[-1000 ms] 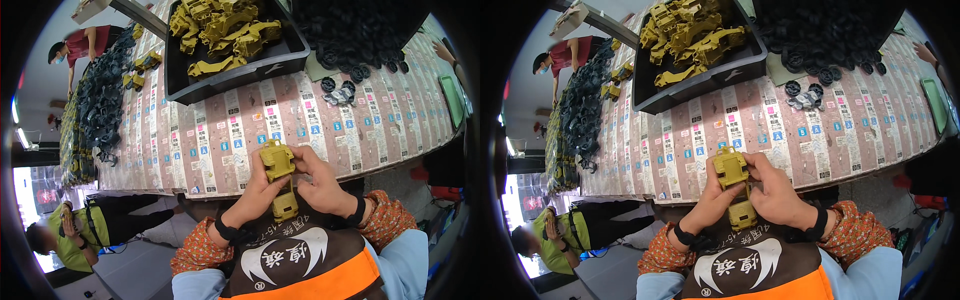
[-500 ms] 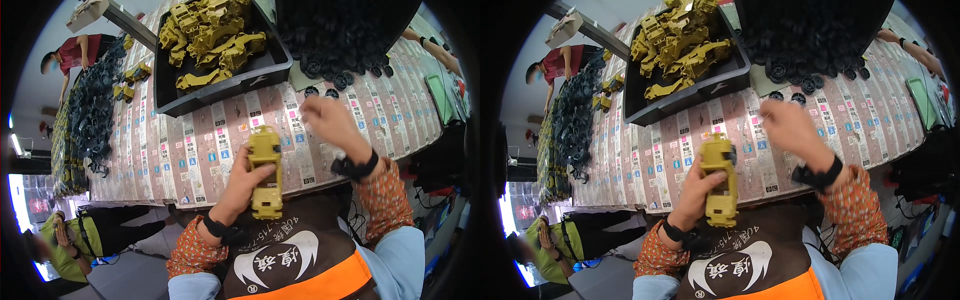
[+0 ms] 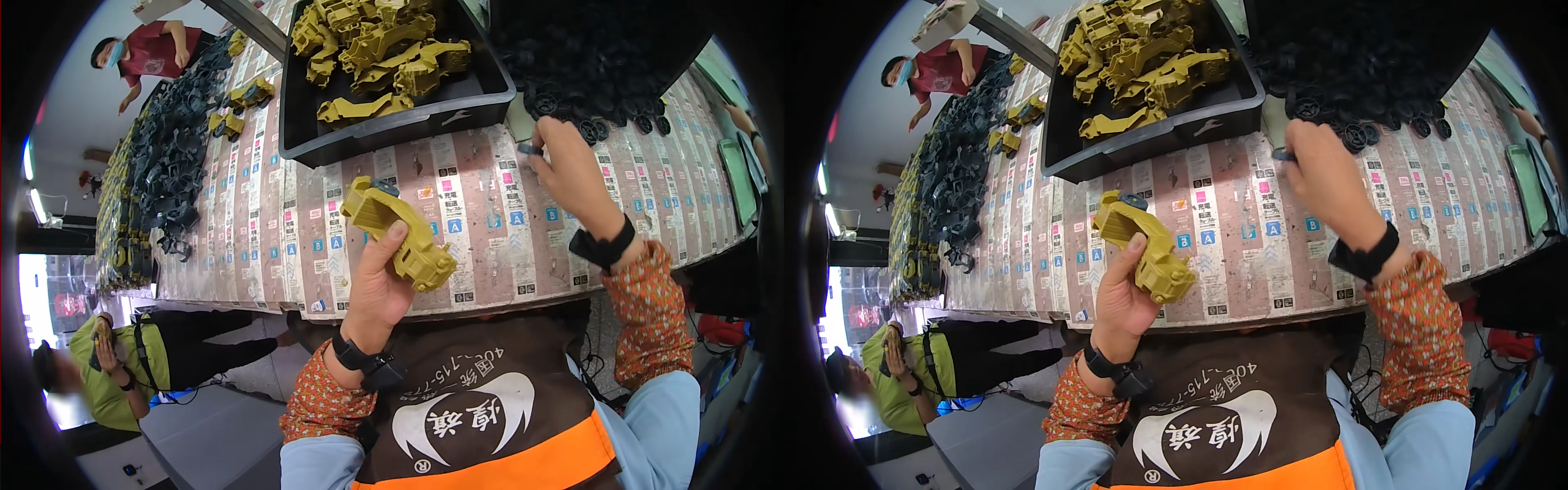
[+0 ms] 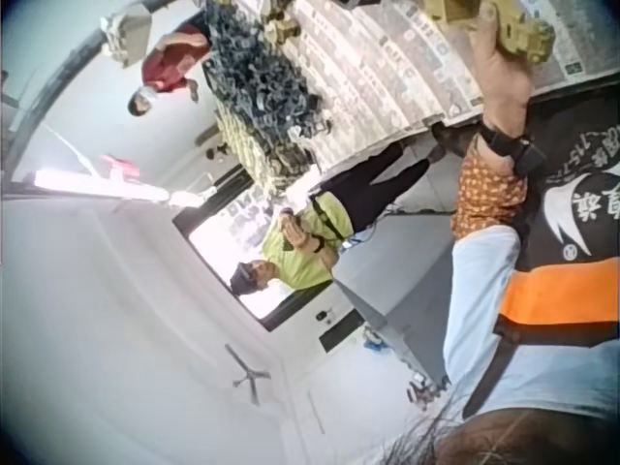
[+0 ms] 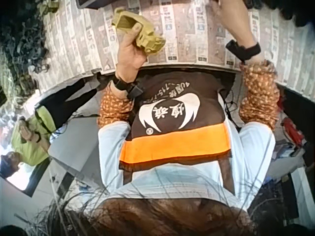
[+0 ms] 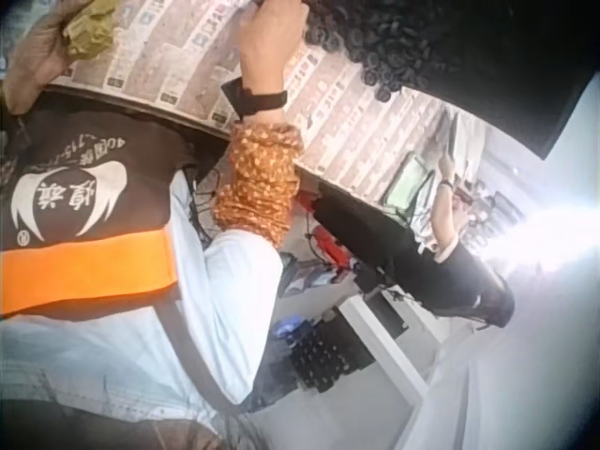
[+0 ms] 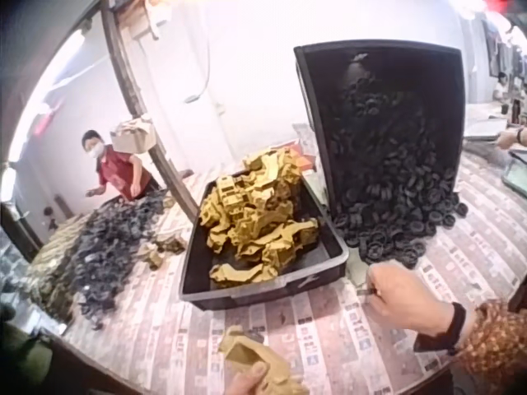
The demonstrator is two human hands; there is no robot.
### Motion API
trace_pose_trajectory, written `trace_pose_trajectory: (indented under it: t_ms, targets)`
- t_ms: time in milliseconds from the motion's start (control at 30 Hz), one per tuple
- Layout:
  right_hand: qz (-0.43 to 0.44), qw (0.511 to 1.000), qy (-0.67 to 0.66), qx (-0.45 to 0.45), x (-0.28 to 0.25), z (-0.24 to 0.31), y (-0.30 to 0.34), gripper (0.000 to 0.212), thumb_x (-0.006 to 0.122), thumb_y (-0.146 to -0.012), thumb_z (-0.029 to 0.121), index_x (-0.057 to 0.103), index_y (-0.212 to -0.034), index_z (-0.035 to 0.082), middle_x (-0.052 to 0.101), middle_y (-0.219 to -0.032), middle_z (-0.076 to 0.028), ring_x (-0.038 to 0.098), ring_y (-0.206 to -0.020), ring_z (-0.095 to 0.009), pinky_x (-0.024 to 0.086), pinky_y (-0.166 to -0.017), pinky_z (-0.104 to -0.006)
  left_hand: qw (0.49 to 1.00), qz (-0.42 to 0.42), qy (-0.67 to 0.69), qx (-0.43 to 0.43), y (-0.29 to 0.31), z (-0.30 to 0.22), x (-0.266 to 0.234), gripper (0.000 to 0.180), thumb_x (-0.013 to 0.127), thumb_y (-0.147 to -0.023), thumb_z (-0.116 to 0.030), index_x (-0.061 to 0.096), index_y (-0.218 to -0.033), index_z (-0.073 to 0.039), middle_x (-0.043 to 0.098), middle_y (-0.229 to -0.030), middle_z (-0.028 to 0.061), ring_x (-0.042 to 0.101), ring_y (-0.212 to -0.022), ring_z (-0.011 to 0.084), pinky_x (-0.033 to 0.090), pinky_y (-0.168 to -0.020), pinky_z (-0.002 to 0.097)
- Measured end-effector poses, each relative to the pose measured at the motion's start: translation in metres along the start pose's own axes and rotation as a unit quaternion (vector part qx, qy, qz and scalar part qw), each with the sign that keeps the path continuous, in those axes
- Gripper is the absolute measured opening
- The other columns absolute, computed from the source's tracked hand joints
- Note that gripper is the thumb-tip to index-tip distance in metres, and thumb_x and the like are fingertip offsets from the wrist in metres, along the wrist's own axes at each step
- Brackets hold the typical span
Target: The person assembles yellow plastic toy trucks by hand. They repeatedly pick up a truck body from a bin, attach four black wheels to the axles, and place the completed truck on the table. The process is continuous and repetitive throughout the clip.
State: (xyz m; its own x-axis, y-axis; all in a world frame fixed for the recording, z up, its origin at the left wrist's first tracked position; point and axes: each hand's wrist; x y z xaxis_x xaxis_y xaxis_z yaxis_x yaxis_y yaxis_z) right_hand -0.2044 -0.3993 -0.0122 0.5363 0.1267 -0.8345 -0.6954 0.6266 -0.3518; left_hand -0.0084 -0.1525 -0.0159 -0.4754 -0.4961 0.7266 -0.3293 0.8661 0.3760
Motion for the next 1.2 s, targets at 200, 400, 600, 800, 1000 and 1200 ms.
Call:
trace_pose_trajectory:
  t_ms: [200, 400, 600, 800, 1000, 1200]
  targets:
    - [0.115, 0.899, -0.407, 0.113, 0.006, 0.09, 0.048, 0.027, 0.065, -0.093, 0.004, 0.055, -0.118, 0.004, 0.071, -0.094, -0.019, 0.073, -0.084, -0.031, 0.056, -0.073, -0.0365, 0.997, -0.012, -0.05, 0.055, 0.003, 0.008, 0.015, 0.035, 0.066, -0.101, -0.013, 0.052, -0.132, -0.011, 0.063, -0.115, 0.0038, 0.067, -0.101, 0.0156, 0.06, -0.086, 0.0335]
    - [0.11, 0.874, -0.444, 0.163, 0.018, 0.123, 0.074, 0.029, 0.065, -0.094, 0.004, 0.064, -0.123, 0.001, 0.072, -0.095, -0.018, 0.07, -0.076, -0.022, 0.055, -0.07, -0.0316, 0.992, 0.001, -0.058, 0.111, 0.004, 0.013, 0.012, 0.038, 0.062, -0.102, -0.009, 0.049, -0.137, -0.014, 0.064, -0.117, 0.0025, 0.068, -0.104, 0.0143, 0.062, -0.088, 0.034]
    - [0.102, 0.854, -0.474, 0.188, 0.032, 0.122, 0.083, 0.028, 0.064, -0.095, 0.002, 0.064, -0.123, 0.001, 0.072, -0.089, -0.014, 0.07, -0.076, -0.016, 0.055, -0.069, -0.0291, 0.988, -0.007, -0.071, 0.137, 0.006, 0.021, 0.015, 0.039, 0.062, -0.102, -0.008, 0.047, -0.138, -0.012, 0.063, -0.117, 0.0031, 0.067, -0.103, 0.0146, 0.062, -0.087, 0.0334]
    - [0.093, 0.834, -0.509, 0.191, 0.033, 0.126, 0.09, 0.03, 0.063, -0.095, 0.001, 0.062, -0.125, -0.001, 0.072, -0.093, -0.017, 0.072, -0.079, -0.019, 0.056, -0.071, -0.0315, 0.979, -0.03, -0.094, 0.176, 0.004, 0.027, 0.018, 0.042, 0.066, -0.1, -0.008, 0.046, -0.138, -0.011, 0.061, -0.119, 0.0041, 0.066, -0.102, 0.0146, 0.06, -0.086, 0.0325]
    - [0.082, 0.89, -0.435, 0.11, 0.026, 0.129, 0.095, 0.039, 0.054, -0.087, -0.006, 0.058, -0.126, -0.006, 0.069, -0.101, -0.024, 0.073, -0.092, -0.036, 0.058, -0.078, -0.0377, 0.952, -0.066, -0.162, 0.251, 0.007, 0.036, 0.023, 0.048, 0.07, -0.099, -0.01, 0.044, -0.139, -0.009, 0.059, -0.122, 0.0029, 0.061, -0.107, 0.0131, 0.054, -0.092, 0.0311]
    - [0.109, 0.89, -0.431, 0.103, 0.019, 0.136, 0.097, 0.051, 0.053, -0.076, -0.005, 0.055, -0.127, -0.008, 0.067, -0.105, -0.027, 0.07, -0.094, -0.042, 0.058, -0.08, -0.0438, 0.933, -0.065, -0.171, 0.31, 0.008, 0.055, 0.017, 0.063, 0.066, -0.1, -0.002, 0.033, -0.153, -0.011, 0.058, -0.129, 0.0032, 0.058, -0.111, 0.0134, 0.05, -0.096, 0.0308]
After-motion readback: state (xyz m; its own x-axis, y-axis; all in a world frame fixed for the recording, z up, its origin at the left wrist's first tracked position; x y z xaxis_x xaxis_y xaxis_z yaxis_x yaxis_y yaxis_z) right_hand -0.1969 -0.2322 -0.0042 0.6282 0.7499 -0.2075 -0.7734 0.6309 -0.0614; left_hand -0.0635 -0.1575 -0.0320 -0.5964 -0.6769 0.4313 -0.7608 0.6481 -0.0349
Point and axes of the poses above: each hand's wrist, its own y-axis away from the middle knuckle, its own x-axis out of the palm, z = x × y
